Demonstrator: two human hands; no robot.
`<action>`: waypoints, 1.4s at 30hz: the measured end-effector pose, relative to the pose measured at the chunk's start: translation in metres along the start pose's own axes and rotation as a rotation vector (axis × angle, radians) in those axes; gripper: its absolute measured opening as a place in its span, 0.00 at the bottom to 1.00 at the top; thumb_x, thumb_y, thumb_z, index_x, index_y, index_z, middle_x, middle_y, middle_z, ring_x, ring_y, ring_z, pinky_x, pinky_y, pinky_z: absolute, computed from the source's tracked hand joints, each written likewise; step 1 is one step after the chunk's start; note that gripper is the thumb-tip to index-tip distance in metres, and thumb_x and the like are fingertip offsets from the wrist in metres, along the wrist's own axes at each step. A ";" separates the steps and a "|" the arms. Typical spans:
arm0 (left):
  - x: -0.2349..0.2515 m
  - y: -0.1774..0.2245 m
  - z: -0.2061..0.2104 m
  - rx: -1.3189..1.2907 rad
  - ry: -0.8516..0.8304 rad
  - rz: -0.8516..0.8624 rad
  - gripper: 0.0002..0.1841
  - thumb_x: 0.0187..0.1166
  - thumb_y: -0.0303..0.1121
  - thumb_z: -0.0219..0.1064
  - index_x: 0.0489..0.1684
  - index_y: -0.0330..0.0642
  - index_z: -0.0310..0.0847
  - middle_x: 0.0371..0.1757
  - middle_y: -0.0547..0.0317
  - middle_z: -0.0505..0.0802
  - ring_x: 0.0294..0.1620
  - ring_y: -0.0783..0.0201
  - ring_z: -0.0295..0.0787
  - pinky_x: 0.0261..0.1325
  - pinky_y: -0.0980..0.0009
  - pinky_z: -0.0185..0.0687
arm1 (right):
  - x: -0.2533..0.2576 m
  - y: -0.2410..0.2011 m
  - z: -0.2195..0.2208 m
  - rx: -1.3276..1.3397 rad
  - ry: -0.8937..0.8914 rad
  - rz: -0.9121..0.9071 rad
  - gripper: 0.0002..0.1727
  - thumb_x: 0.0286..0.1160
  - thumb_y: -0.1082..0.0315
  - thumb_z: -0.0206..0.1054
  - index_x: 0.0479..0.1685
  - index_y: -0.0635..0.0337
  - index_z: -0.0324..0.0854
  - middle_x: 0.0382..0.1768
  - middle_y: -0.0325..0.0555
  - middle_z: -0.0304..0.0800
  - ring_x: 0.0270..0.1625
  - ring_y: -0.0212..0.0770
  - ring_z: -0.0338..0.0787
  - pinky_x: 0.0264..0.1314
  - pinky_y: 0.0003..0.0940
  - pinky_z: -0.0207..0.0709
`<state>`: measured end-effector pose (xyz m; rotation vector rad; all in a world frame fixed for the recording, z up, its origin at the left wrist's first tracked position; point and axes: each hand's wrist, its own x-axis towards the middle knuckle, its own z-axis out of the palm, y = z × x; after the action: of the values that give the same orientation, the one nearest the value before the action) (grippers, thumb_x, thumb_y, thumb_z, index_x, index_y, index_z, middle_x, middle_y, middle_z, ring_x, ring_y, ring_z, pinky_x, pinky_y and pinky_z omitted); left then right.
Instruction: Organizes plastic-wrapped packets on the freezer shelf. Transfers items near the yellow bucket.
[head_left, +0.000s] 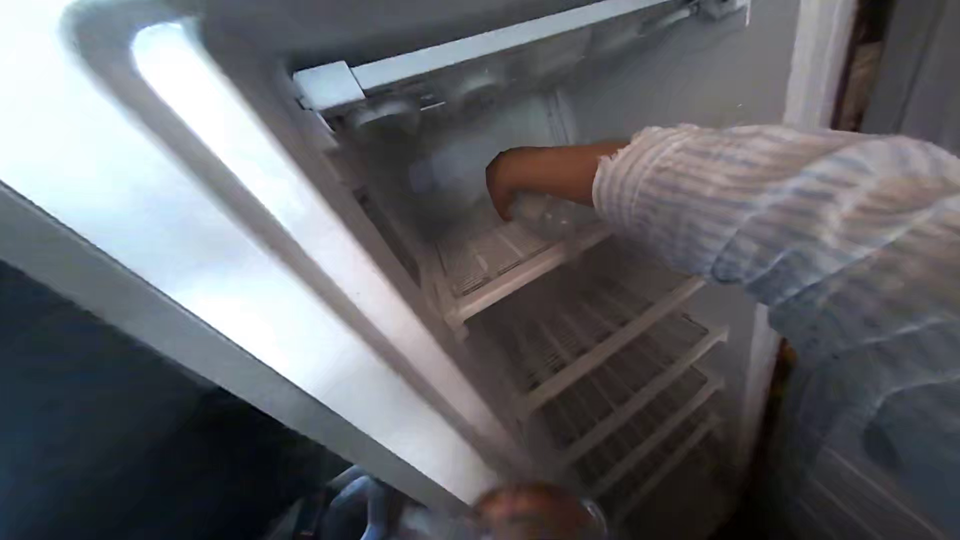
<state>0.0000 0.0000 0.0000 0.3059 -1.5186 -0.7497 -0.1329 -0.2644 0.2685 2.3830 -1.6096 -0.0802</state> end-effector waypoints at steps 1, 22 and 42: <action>0.013 0.007 0.002 -0.012 0.018 -0.004 0.24 0.79 0.52 0.70 0.74 0.77 0.73 0.55 0.86 0.92 0.53 0.81 0.90 0.53 0.77 0.88 | 0.001 0.002 0.002 0.008 0.005 -0.001 0.24 0.72 0.55 0.77 0.51 0.72 0.88 0.60 0.67 0.87 0.68 0.65 0.84 0.67 0.68 0.72; 0.238 0.031 0.075 -0.288 0.352 -0.595 0.21 0.93 0.53 0.44 0.63 0.46 0.66 0.45 0.55 0.89 0.44 0.63 0.92 0.46 0.67 0.90 | -0.234 -0.024 0.106 0.701 1.263 -0.452 0.22 0.68 0.68 0.76 0.63 0.62 0.88 0.68 0.63 0.84 0.73 0.53 0.84 0.76 0.39 0.78; 0.348 -0.021 0.009 1.337 -0.130 -0.936 0.22 0.88 0.41 0.61 0.66 0.28 0.78 0.60 0.36 0.86 0.57 0.48 0.83 0.64 0.47 0.76 | -0.145 -0.060 0.104 0.471 0.957 -0.251 0.32 0.72 0.57 0.77 0.75 0.61 0.78 0.74 0.62 0.79 0.80 0.63 0.75 0.78 0.60 0.71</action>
<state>-0.0537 -0.2260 0.2598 2.0839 -1.7874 -0.3000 -0.1543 -0.1297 0.1390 2.2897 -0.9100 1.2966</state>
